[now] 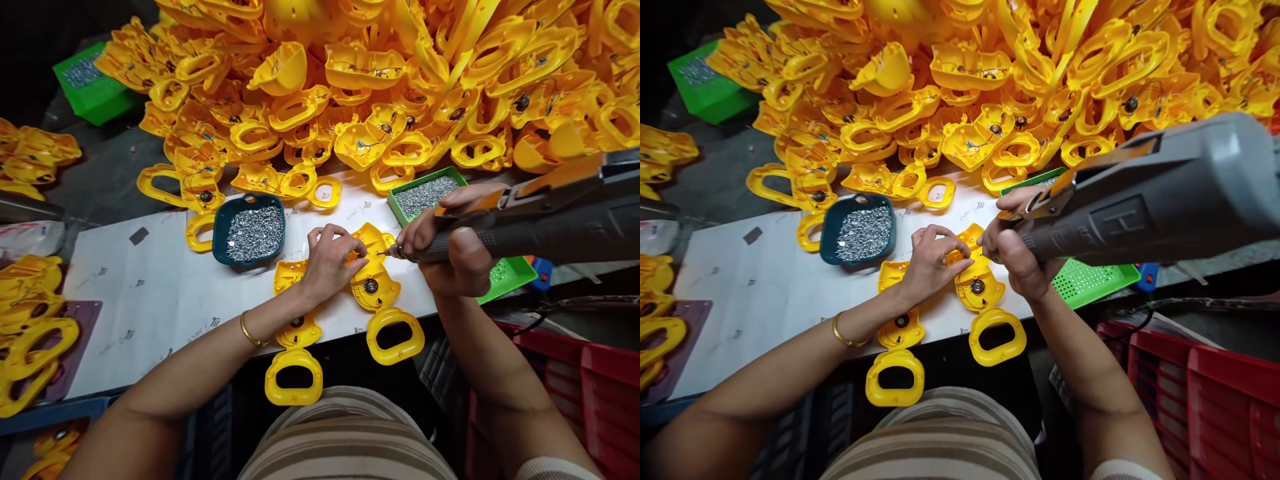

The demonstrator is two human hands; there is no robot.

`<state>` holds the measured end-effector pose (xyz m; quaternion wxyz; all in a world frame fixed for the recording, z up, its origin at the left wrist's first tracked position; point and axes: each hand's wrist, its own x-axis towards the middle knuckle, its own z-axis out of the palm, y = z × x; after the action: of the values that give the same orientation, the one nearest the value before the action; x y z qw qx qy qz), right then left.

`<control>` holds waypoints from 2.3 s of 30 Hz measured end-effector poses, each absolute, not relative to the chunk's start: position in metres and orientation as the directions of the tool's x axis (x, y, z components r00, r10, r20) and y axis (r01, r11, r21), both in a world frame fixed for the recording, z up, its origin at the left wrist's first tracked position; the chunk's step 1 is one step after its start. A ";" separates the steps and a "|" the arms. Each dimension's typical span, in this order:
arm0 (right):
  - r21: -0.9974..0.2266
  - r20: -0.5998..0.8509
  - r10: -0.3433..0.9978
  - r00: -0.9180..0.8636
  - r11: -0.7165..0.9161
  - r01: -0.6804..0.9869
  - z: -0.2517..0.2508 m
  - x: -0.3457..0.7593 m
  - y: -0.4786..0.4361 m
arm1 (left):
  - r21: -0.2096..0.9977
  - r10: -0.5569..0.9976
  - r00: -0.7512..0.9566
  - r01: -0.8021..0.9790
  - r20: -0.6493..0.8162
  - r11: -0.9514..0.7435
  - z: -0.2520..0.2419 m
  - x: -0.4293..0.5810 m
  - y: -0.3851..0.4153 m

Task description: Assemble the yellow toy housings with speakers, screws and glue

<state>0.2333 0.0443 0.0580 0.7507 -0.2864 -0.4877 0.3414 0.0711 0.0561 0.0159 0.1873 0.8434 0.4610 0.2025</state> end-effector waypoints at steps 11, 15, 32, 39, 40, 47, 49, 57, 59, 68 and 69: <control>-0.734 0.543 0.766 0.343 0.632 -0.248 0.058 0.237 0.047 | 0.464 0.800 0.563 0.663 0.207 -0.587 0.008 0.080 0.064; -0.747 0.536 0.771 0.344 0.623 -0.234 0.054 0.239 0.047 | 0.436 0.822 0.549 0.710 0.148 -0.553 0.006 0.087 0.067; -0.779 0.506 0.780 0.369 0.597 -0.192 0.056 0.241 0.034 | 0.530 0.885 0.465 0.745 0.023 -0.405 0.033 0.082 0.065; -0.720 0.550 0.760 0.346 0.641 -0.265 0.058 0.244 0.032 | 0.839 0.886 0.431 0.535 -0.171 -0.098 0.040 0.085 0.076; -0.720 0.549 0.758 0.354 0.643 -0.262 0.058 0.244 0.032 | 0.856 0.878 0.432 0.514 -0.206 -0.053 0.040 0.087 0.077; -0.747 0.506 0.764 0.402 0.620 -0.239 0.058 0.246 0.029 | 0.634 0.888 0.459 0.682 0.020 -0.366 0.023 0.097 0.076; -0.741 0.513 0.757 0.405 0.629 -0.237 0.058 0.247 0.029 | 0.524 0.878 0.476 0.737 0.044 -0.426 0.019 0.099 0.074; -0.771 0.490 0.785 0.379 0.593 -0.232 0.056 0.248 0.033 | 0.393 0.873 0.486 0.796 0.041 -0.461 0.014 0.097 0.071; -0.766 0.496 0.786 0.367 0.596 -0.240 0.055 0.247 0.035 | 0.405 0.867 0.495 0.784 0.051 -0.471 0.013 0.095 0.072; -0.697 0.561 0.737 0.377 0.666 -0.266 0.057 0.233 0.051 | 0.421 0.885 0.464 0.798 0.026 -0.431 0.013 0.091 0.073; -0.698 0.565 0.735 0.376 0.668 -0.257 0.056 0.232 0.053 | 0.412 0.889 0.457 0.807 0.015 -0.422 0.014 0.092 0.072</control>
<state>0.2323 0.0527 0.0564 0.7879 -0.2587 -0.4616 0.3149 0.0922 0.0725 0.0144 0.1761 0.8352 0.5078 0.1161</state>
